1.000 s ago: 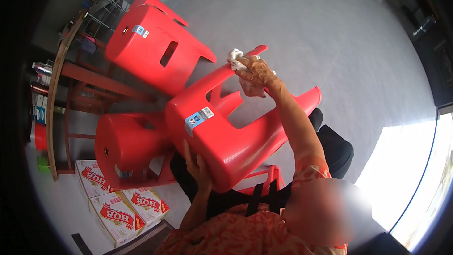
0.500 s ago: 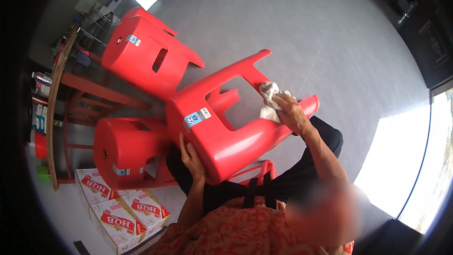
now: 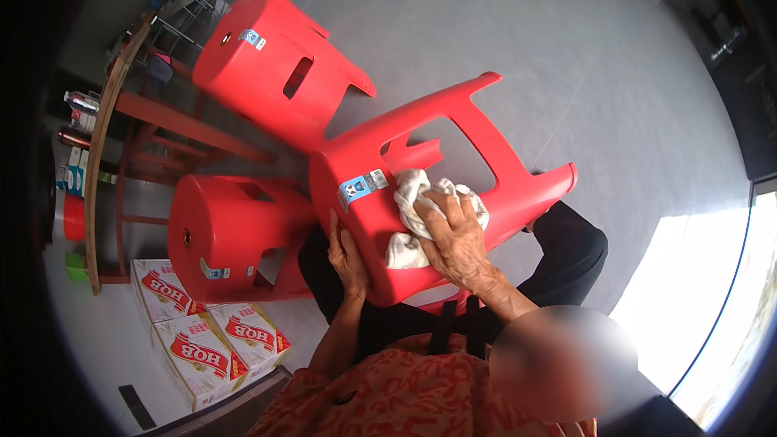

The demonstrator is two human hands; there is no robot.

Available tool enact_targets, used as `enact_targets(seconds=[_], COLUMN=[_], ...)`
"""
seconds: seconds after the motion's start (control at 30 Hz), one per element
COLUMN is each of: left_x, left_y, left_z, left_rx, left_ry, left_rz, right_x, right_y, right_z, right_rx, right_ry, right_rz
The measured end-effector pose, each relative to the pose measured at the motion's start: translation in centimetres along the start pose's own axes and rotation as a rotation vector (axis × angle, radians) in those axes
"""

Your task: The person wipes the top and sides of red plastic stools with a white cloth. They handle the stools one at a time, turning them over to clean different surfaces, then place them back on the floor.

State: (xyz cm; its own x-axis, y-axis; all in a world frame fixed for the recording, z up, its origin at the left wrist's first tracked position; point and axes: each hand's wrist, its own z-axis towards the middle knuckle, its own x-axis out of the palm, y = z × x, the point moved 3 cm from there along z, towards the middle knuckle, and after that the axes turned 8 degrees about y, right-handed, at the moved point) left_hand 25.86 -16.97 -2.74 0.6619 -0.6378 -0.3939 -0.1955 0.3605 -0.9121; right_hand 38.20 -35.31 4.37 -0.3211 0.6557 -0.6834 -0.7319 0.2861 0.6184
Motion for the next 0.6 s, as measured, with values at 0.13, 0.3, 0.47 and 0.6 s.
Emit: enact_targets(seconds=[0.13, 0.3, 0.47, 0.6], left_x=[0.1, 0.4, 0.7, 0.9], left_y=[-1.2, 0.1, -0.5, -0.2], left_z=[0.1, 0.4, -0.3, -0.4], left_rx=[0.011, 0.041, 0.047, 0.133], left_ry=[0.01, -0.013, -0.005, -0.024], left_rz=[0.016, 0.072, 0.034, 0.028], right_x=[1.6, 3.0, 1.3, 0.1], right_y=[0.2, 0.6, 0.6, 0.2], right_z=[4.3, 7.3, 2.6, -1.6], right_rx=[0.129, 0.132, 0.071, -0.057], right_ry=[0.009, 0.003, 0.015, 0.009], right_rz=[0.092, -0.046, 0.005, -0.071])
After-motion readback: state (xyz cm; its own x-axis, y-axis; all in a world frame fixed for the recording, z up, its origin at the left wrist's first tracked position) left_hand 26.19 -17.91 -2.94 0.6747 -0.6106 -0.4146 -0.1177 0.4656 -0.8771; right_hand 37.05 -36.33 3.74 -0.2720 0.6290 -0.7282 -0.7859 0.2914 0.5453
